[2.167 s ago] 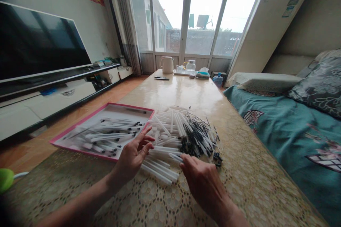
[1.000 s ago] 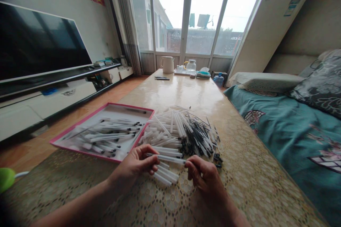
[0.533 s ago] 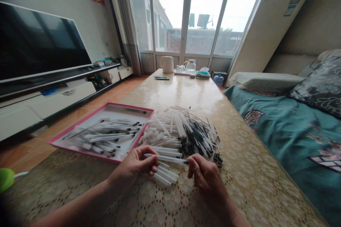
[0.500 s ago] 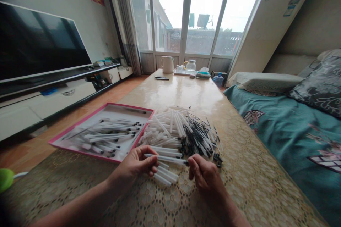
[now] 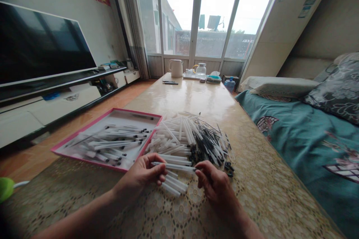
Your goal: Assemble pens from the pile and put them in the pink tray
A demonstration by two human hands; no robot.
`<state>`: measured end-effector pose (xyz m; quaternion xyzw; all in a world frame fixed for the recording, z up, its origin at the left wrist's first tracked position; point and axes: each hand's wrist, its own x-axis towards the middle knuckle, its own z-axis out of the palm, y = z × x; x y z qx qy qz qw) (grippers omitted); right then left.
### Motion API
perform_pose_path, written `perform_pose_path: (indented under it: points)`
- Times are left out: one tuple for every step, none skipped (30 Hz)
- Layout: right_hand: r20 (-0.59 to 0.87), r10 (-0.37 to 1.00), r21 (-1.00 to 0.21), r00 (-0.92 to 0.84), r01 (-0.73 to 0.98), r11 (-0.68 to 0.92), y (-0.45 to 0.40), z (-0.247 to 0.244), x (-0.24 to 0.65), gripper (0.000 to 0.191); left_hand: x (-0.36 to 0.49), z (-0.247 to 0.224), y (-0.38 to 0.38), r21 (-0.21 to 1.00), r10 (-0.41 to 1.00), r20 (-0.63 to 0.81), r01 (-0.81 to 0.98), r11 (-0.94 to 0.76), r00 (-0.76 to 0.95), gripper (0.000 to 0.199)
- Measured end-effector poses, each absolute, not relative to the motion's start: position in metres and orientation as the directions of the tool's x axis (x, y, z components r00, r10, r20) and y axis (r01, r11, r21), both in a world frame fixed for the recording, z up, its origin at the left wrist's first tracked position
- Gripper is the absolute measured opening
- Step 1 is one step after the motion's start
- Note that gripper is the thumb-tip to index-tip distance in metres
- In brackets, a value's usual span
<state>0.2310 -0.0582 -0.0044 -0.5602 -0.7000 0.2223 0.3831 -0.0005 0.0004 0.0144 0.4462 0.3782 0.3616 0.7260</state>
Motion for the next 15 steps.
perform_pose_path:
  points:
    - [0.281, 0.957, -0.746, -0.070, 0.612, 0.264, -0.0584, -0.0046, 0.2310, 0.027, -0.0004, 0.0145, 0.0005, 0.921, 0.864, -0.227, -0.190, 0.341, 0.450, 0.034]
    - [0.276, 0.959, -0.751, -0.061, 0.610, 0.255, -0.0585, -0.0047, 0.2307, 0.028, -0.0002, 0.0145, 0.0006, 0.921, 0.865, -0.225, -0.193, 0.339, 0.448, 0.034]
    - [0.275, 0.960, -0.752, -0.055, 0.610, 0.251, -0.0586, -0.0047, 0.2305, 0.029, -0.0001, 0.0145, 0.0007, 0.921, 0.866, -0.224, -0.194, 0.338, 0.447, 0.034]
    - [0.278, 0.959, -0.748, -0.055, 0.613, 0.253, -0.0586, -0.0046, 0.2302, 0.029, 0.0001, 0.0145, 0.0007, 0.921, 0.867, -0.225, -0.192, 0.338, 0.445, 0.034]
    - [0.284, 0.957, -0.741, -0.063, 0.619, 0.260, -0.0586, -0.0046, 0.2300, 0.031, 0.0002, 0.0146, 0.0007, 0.922, 0.867, -0.227, -0.189, 0.338, 0.444, 0.034]
    - [0.291, 0.954, -0.734, -0.071, 0.623, 0.270, -0.0585, -0.0047, 0.2298, 0.033, 0.0004, 0.0147, 0.0007, 0.923, 0.868, -0.228, -0.186, 0.337, 0.442, 0.034]
    - [0.295, 0.953, -0.730, -0.076, 0.626, 0.276, -0.0584, -0.0047, 0.2297, 0.035, 0.0005, 0.0147, 0.0007, 0.923, 0.869, -0.228, -0.186, 0.337, 0.439, 0.034]
    - [0.295, 0.953, -0.730, -0.075, 0.625, 0.275, -0.0583, -0.0047, 0.2296, 0.034, 0.0006, 0.0148, 0.0006, 0.923, 0.869, -0.229, -0.187, 0.337, 0.438, 0.034]
    - [0.289, 0.954, -0.735, -0.073, 0.622, 0.270, -0.0583, -0.0046, 0.2296, 0.031, 0.0007, 0.0148, 0.0006, 0.922, 0.868, -0.230, -0.187, 0.339, 0.439, 0.034]
    - [0.280, 0.958, -0.743, -0.068, 0.616, 0.261, -0.0582, -0.0045, 0.2295, 0.028, 0.0008, 0.0148, 0.0007, 0.921, 0.868, -0.230, -0.189, 0.340, 0.440, 0.034]
    - [0.270, 0.961, -0.753, -0.063, 0.609, 0.251, -0.0582, -0.0045, 0.2294, 0.028, 0.0008, 0.0148, 0.0007, 0.920, 0.868, -0.229, -0.192, 0.340, 0.441, 0.034]
    - [0.263, 0.963, -0.758, -0.060, 0.605, 0.245, -0.0581, -0.0044, 0.2293, 0.029, 0.0008, 0.0147, 0.0008, 0.920, 0.868, -0.227, -0.195, 0.340, 0.441, 0.034]
    - [0.262, 0.963, -0.757, -0.063, 0.606, 0.245, -0.0580, -0.0045, 0.2292, 0.030, 0.0007, 0.0145, 0.0008, 0.920, 0.868, -0.225, -0.196, 0.338, 0.442, 0.034]
    - [0.266, 0.961, -0.749, -0.069, 0.612, 0.252, -0.0578, -0.0048, 0.2292, 0.031, 0.0006, 0.0144, 0.0008, 0.921, 0.869, -0.222, -0.196, 0.336, 0.443, 0.034]
    - [0.273, 0.959, -0.741, -0.076, 0.620, 0.260, -0.0576, -0.0053, 0.2293, 0.033, 0.0006, 0.0144, 0.0008, 0.922, 0.870, -0.220, -0.196, 0.333, 0.442, 0.034]
